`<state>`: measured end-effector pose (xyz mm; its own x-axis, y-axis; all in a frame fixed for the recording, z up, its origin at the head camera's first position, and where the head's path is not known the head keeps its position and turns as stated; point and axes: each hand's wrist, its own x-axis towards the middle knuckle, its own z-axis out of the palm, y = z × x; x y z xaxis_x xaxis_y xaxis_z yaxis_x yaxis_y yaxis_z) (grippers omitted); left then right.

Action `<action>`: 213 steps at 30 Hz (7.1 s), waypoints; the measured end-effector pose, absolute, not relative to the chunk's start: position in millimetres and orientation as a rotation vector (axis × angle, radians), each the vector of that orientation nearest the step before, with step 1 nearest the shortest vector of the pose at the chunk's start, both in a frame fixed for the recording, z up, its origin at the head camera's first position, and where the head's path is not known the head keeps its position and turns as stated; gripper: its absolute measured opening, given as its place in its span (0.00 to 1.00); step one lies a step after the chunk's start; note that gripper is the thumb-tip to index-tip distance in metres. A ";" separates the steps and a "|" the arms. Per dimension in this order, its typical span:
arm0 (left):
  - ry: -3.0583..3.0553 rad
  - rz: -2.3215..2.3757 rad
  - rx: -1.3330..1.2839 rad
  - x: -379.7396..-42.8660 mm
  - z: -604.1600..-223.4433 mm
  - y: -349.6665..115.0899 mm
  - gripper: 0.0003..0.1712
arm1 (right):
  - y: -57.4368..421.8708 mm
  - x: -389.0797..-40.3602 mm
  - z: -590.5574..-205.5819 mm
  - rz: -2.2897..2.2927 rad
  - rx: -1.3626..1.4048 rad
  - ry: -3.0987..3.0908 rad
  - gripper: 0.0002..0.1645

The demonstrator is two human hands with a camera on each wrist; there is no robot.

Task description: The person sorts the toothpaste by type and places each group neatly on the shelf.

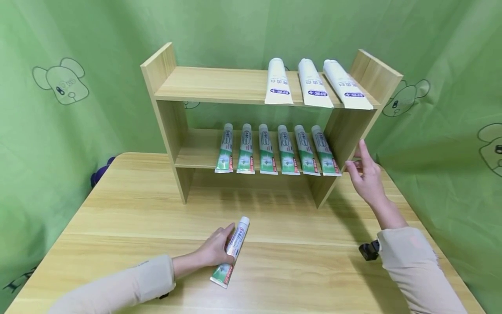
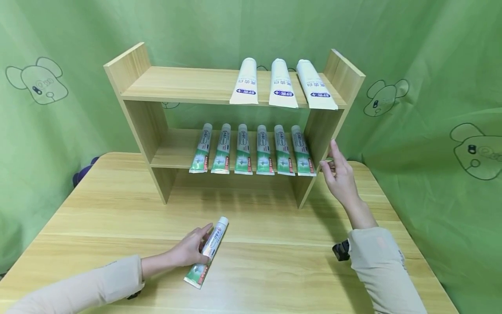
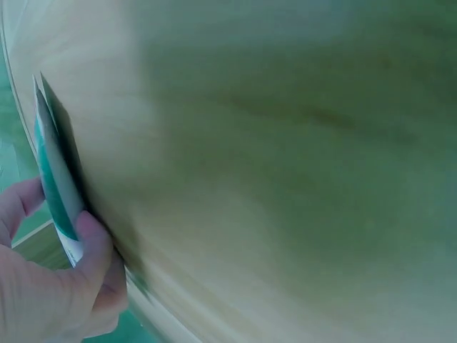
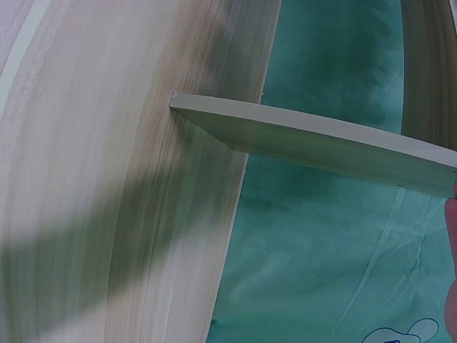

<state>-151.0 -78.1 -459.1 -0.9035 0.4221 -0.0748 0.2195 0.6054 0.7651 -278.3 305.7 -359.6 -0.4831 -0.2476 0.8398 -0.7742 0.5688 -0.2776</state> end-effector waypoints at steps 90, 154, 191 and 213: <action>1.597 2.167 0.535 -208.7 -347.1 -168.4 0.58 | 309.0 -280.9 -362.7 0.823 0.781 -2.005 0.46; 2.147 2.124 0.314 -231.9 -356.5 -173.3 0.36 | 307.1 -280.9 -367.3 0.808 0.775 -2.005 0.37; 2.172 2.265 0.160 -240.3 -354.8 -152.4 0.34 | 305.2 -279.3 -367.8 0.836 0.765 -2.017 0.39; 2.214 2.041 0.312 -228.6 -369.6 -175.7 0.33 | 299.4 -266.5 -369.6 0.823 0.633 -2.220 0.43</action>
